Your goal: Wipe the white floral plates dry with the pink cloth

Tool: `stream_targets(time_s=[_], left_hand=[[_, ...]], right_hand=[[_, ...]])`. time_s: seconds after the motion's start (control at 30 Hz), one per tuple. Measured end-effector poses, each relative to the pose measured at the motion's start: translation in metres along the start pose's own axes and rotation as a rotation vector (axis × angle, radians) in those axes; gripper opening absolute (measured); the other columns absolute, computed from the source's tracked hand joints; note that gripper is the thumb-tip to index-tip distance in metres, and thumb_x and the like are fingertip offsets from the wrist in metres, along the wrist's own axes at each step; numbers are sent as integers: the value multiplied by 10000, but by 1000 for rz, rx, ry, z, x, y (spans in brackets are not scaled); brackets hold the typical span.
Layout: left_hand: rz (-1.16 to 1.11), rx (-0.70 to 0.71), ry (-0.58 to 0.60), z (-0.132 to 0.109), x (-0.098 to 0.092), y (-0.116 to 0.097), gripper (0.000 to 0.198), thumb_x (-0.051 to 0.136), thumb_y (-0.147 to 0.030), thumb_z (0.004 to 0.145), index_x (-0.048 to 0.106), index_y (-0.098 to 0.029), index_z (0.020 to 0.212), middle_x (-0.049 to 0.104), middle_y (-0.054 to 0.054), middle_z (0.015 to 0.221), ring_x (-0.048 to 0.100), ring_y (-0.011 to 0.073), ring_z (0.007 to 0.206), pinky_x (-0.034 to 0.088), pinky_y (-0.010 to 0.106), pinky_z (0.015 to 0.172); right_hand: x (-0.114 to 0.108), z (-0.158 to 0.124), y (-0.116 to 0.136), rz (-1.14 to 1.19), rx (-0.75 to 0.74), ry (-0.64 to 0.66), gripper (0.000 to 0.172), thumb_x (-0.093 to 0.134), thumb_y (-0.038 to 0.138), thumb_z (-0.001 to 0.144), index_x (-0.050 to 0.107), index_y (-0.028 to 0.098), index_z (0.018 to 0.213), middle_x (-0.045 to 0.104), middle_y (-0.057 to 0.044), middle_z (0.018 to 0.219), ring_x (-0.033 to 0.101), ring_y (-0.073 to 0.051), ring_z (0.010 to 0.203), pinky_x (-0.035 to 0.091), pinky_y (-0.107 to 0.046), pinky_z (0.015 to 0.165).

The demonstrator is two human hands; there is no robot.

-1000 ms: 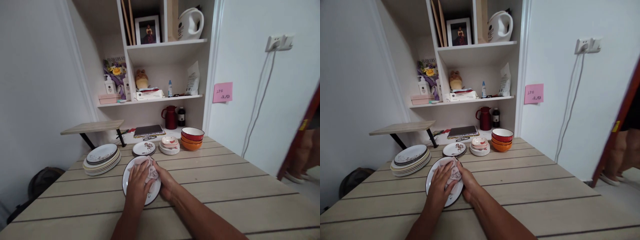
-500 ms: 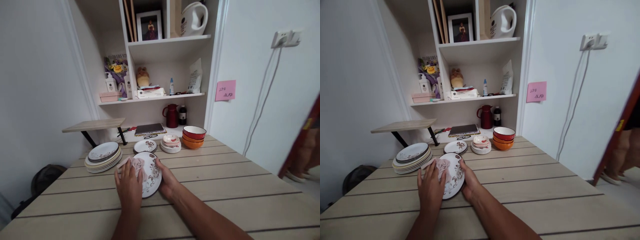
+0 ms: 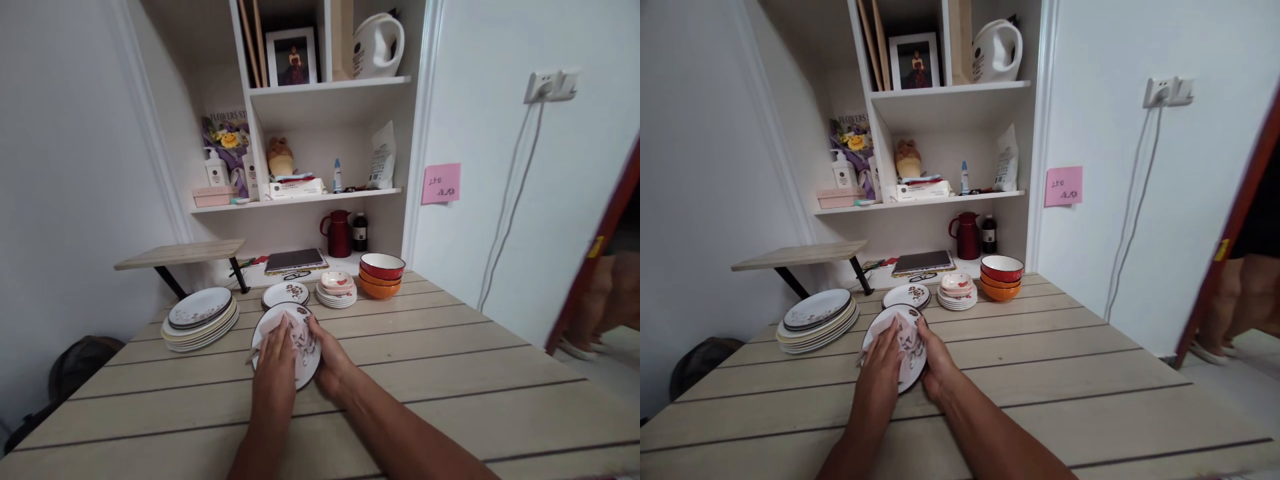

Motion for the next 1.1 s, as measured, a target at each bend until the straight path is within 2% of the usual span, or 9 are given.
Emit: stream_targets(time_s=[0.13,0.2,0.3,0.53,0.63,0.8,0.97,1.1], left_hand=[[85,-26,-94,0,-3,3,510,448,-254,861,435,-187,1367,413,125,1452,345,272,1353,249,464,1121],[143,42,-116,0,-3,4,520,432,-263,878,390,-197,1393,349,121,1491,313,265,1370,266,469,1115],[238,167,-78,-1,0,6,472,408,-236,895,428,-239,1366,293,100,1519,288,269,1381,301,487,1094],[298,445,84,-3,7,7,323,394,-223,909,614,-209,1145,487,100,1397,419,226,1301,361,460,1070],[337,510,117,-4,9,5,312,385,-216,911,646,-224,1080,548,90,1341,486,211,1243,383,466,1045],[503,397,140,-2,1,4,339,380,-177,892,653,-270,1069,565,65,1328,519,239,1211,345,560,1028],[641,217,-21,0,-9,11,376,358,-151,888,625,-253,1131,547,82,1345,494,268,1236,306,588,1031],[633,203,-118,2,-12,13,379,329,-175,909,593,-170,1181,538,127,1347,464,264,1265,303,554,1060]], right_hand=[[3,0,-15,-71,63,85,528,514,537,848,618,121,1155,721,-101,1029,670,-205,944,438,-353,956],[4,-1,-18,-86,63,115,534,523,539,842,611,129,1172,717,-95,1049,663,-200,972,421,-346,979],[5,-3,-16,-92,46,104,543,543,536,833,609,122,1178,708,-102,1070,654,-202,999,416,-334,986],[6,-5,7,60,18,40,608,487,595,835,614,80,1132,716,-137,1012,665,-235,955,454,-369,931],[4,-6,21,109,-14,49,612,454,605,844,618,83,1120,722,-132,990,662,-250,962,453,-399,932],[0,-3,36,201,-136,79,497,468,505,874,605,116,1151,725,-101,1014,654,-228,988,446,-396,944],[0,-5,33,159,-116,9,480,486,491,869,600,127,1159,729,-86,1008,656,-219,989,440,-399,949],[6,-10,20,63,-24,9,504,468,510,875,602,118,1162,726,-104,1016,657,-228,989,439,-413,945]])
Point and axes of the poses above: each hand's wrist, its own z-axis towards the middle knuckle, its own x-axis out of the palm, y = z × x, the point moved 1 cm from there along z, towards the middle knuckle
